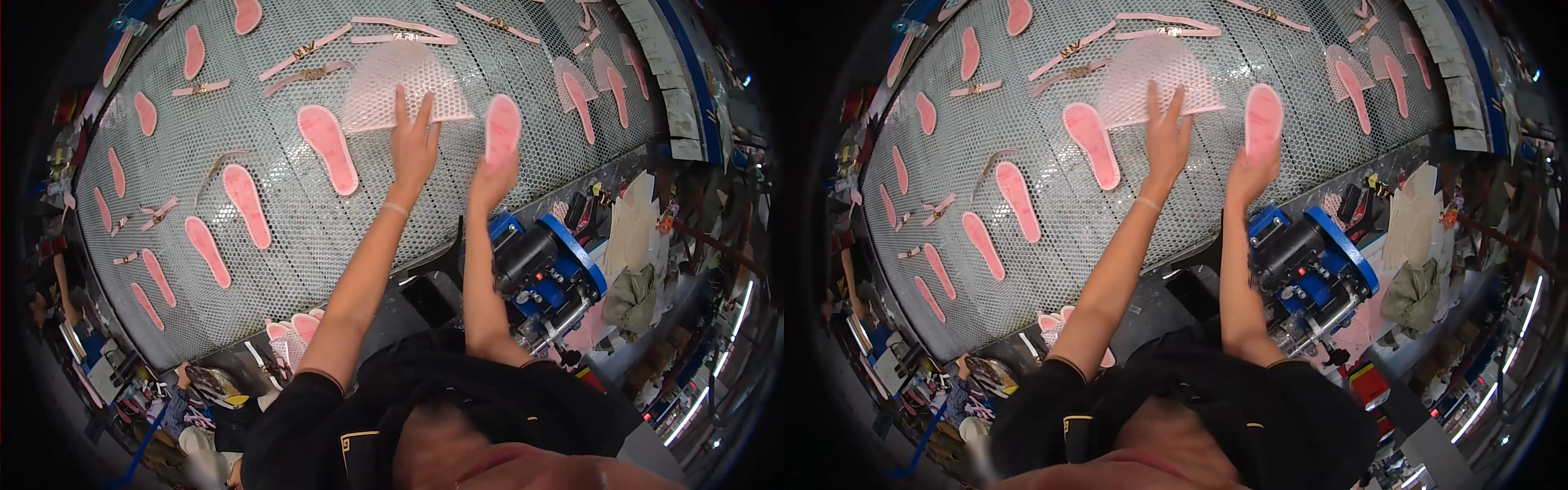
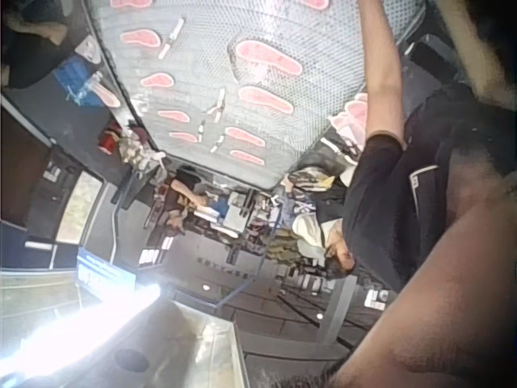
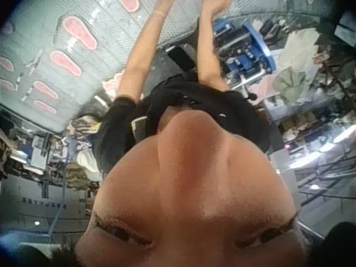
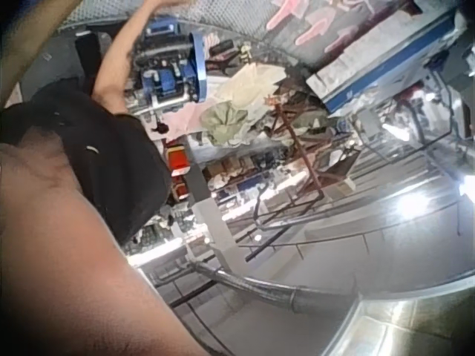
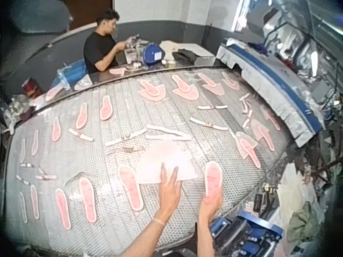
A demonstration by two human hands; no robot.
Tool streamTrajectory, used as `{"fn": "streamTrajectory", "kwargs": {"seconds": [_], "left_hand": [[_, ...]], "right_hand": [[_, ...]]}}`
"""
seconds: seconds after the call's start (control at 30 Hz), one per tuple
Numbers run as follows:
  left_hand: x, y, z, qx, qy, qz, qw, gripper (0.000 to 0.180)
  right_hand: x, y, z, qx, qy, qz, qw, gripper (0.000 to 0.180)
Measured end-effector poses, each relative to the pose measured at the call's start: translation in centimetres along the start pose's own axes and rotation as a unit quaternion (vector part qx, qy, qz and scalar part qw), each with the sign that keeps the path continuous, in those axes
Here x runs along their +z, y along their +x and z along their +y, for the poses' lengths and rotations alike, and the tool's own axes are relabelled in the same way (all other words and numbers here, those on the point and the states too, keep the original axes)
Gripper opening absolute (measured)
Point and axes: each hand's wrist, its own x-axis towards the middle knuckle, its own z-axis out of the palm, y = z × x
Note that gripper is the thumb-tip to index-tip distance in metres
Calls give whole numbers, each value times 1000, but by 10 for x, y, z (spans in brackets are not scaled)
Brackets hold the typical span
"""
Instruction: The person repeatedly picks up sheets of pink perforated fabric, aligns them on a cutting machine, and cuts out individual foot-shaped pieces. They place the cut pieces onto a nearby conveyor belt and continue the process with additional sheets from a pile.
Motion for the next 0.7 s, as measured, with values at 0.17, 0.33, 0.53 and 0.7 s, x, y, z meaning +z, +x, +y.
{"fn": "streamTrajectory", "kwargs": {"seconds": [0.17, 0.33, 0.53, 0.7], "left_hand": [[7, -36, 3, -87, 31, -244, 965, 87], [-79, -130, 28, -103, -16, -177, 979, 78], [-158, -249, 53, -155, -1, -160, 975, 77], [-145, -329, 54, -136, -87, -121, 979, 77]], "right_hand": [[-51, -3, -64, -20, 86, 52, 995, 66], [-25, -19, -88, -61, 110, -4, 992, 66], [-37, -96, -74, -109, 9, -99, 989, 67], [-193, -208, -31, -238, 263, -510, 783, 42]]}}
